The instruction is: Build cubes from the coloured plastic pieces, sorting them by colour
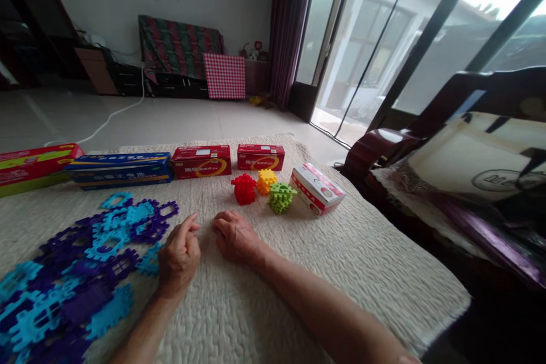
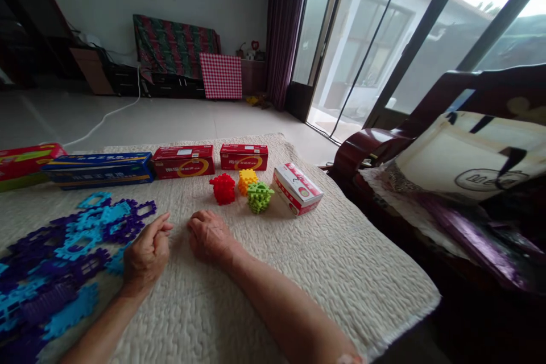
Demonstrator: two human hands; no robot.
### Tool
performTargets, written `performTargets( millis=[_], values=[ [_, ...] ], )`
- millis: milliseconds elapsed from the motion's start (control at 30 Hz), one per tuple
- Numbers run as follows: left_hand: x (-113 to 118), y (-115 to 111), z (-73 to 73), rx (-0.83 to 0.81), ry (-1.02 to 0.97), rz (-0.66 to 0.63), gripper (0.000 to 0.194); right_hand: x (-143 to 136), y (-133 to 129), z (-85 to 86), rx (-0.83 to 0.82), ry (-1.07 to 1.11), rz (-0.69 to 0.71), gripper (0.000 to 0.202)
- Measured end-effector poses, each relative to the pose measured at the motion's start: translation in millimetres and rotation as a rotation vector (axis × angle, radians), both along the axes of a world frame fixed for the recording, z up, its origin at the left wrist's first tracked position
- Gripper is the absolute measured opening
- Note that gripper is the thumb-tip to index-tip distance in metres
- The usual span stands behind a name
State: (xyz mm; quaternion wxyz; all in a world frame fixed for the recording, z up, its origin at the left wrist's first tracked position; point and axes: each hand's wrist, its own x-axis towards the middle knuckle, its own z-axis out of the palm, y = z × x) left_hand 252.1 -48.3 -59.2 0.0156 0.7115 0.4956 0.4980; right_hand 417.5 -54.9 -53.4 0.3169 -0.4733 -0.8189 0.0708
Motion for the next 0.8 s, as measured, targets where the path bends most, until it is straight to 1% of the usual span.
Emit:
performTargets(
  millis=[133,233,433,633,733,800],
  values=[
    [1.3,-0.3,-0.5,0.006,0.013,0.017,0.039,-2.9,1.1,-0.4,-0.024,-0.015,-0.024,0.017],
    [2.5,-0.7,-2.1,-0.007,0.028,0.005,0.041,-5.3,1.3,1.8,-0.032,-0.056,-0.063,0.016],
    [2.9,1.3,-5.8,-0.078,0.039,0.018,0.043,-8.3,-1.2,7.8,-0.025,-0.102,-0.095,0.014],
    [9.9,-6.3,0.1,-0.140,0.111,0.023,0.046,-9.1,-2.3,11.5,-0.011,-0.049,-0.069,0.016],
    [10.4,-9.9,4.3,-0.119,0.169,-0.035,0.047,-8.1,-0.2,11.5,0.003,0.002,-0.032,0.018],
    [3.2,-5.1,11.0,-0.086,0.215,-0.107,0.048,-6.9,1.1,11.0,0.020,-0.006,-0.043,0.016]
  ],
)
